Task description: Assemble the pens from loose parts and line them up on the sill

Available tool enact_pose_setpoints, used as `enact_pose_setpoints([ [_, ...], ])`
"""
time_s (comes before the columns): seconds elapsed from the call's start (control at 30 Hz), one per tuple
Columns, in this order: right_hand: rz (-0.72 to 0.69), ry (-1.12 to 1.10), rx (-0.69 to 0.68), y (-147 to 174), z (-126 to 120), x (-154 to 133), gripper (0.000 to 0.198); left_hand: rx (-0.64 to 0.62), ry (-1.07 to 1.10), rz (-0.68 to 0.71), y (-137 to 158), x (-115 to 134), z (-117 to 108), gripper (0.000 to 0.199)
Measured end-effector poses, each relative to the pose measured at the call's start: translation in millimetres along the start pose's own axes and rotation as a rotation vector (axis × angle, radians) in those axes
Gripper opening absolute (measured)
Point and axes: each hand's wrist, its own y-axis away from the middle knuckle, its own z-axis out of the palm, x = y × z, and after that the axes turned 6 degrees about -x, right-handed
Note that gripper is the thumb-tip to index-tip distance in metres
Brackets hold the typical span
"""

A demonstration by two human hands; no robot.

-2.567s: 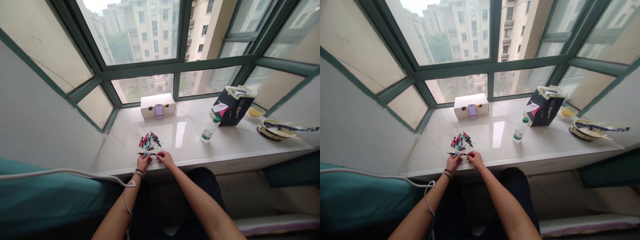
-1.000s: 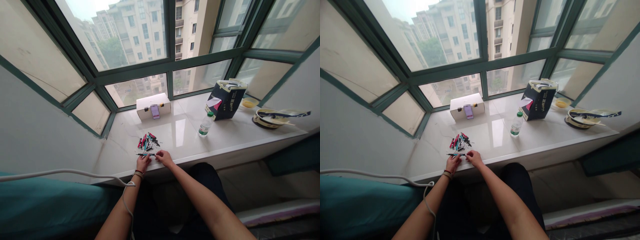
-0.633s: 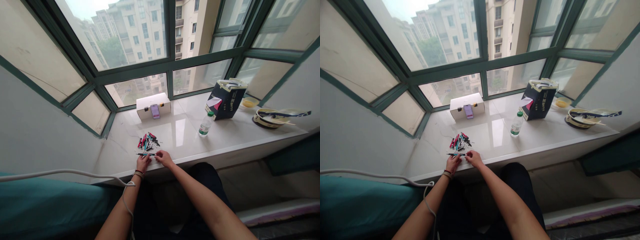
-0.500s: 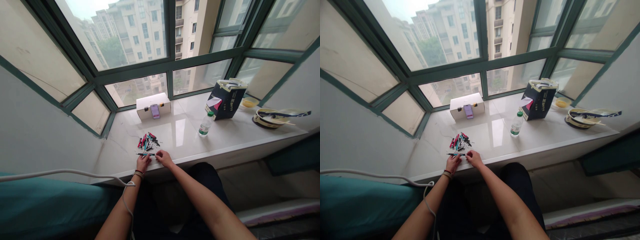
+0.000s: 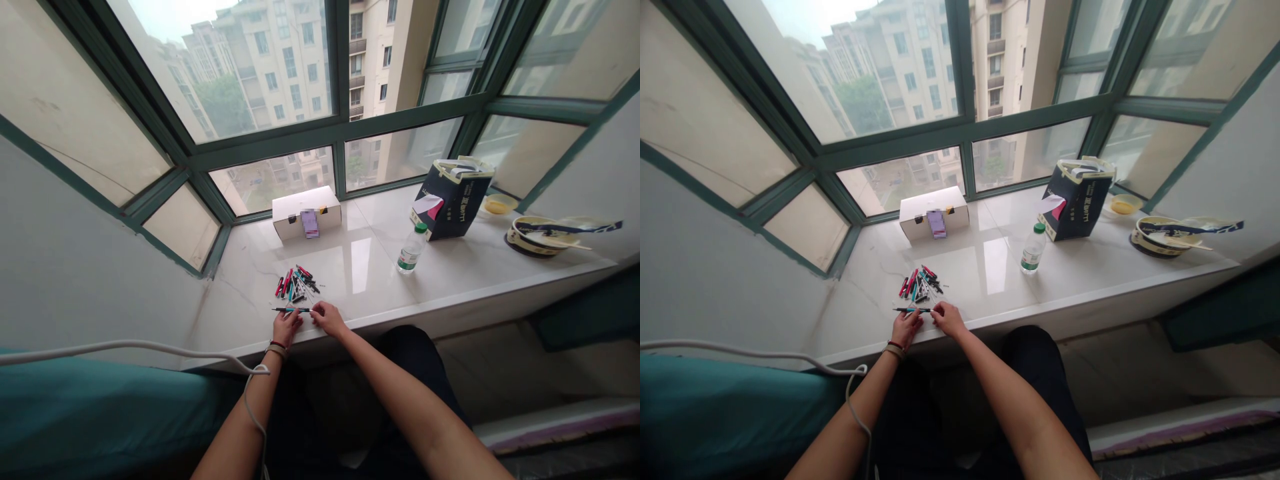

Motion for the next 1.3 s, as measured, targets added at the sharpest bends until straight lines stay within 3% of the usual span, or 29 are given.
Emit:
enact_pose_setpoints([
  [0.37,-0.039,0.032,0.016,2.4,0.8,-1.7,0.013,-0.002,0.008,-0.006,-0.5,-0.8,-0.5,0.044],
  [0.53,-0.004,0.025,-0.001,3.3,1.5,-4.4,0.022,-0.007,0.018,-0.017,0.5,0.8,0.4,0.046],
  [0.73,-0.044,0.029,-0.005,4.5,-0.5,-7.1,0.011,-0.024,0.010,-0.001,1.1,1.5,2.3,0.043],
  [0.87,-0.019,0.050,-0.019,4.1,-0.3,-8.0,0.019,-0.033,-0.001,0.003,0.9,1.6,2.4,0.039],
  [1.13,-0.012,0.002,-0.005,4.8,-0.9,-9.3,0.008,-0.034,-0.002,0.002,0.9,2.2,2.2,0.043],
  [1.3,-0.011,0.030,-0.017,4.6,-0.6,-9.7,0.018,-0.031,-0.026,0.002,3.5,5.1,4.7,0.036],
])
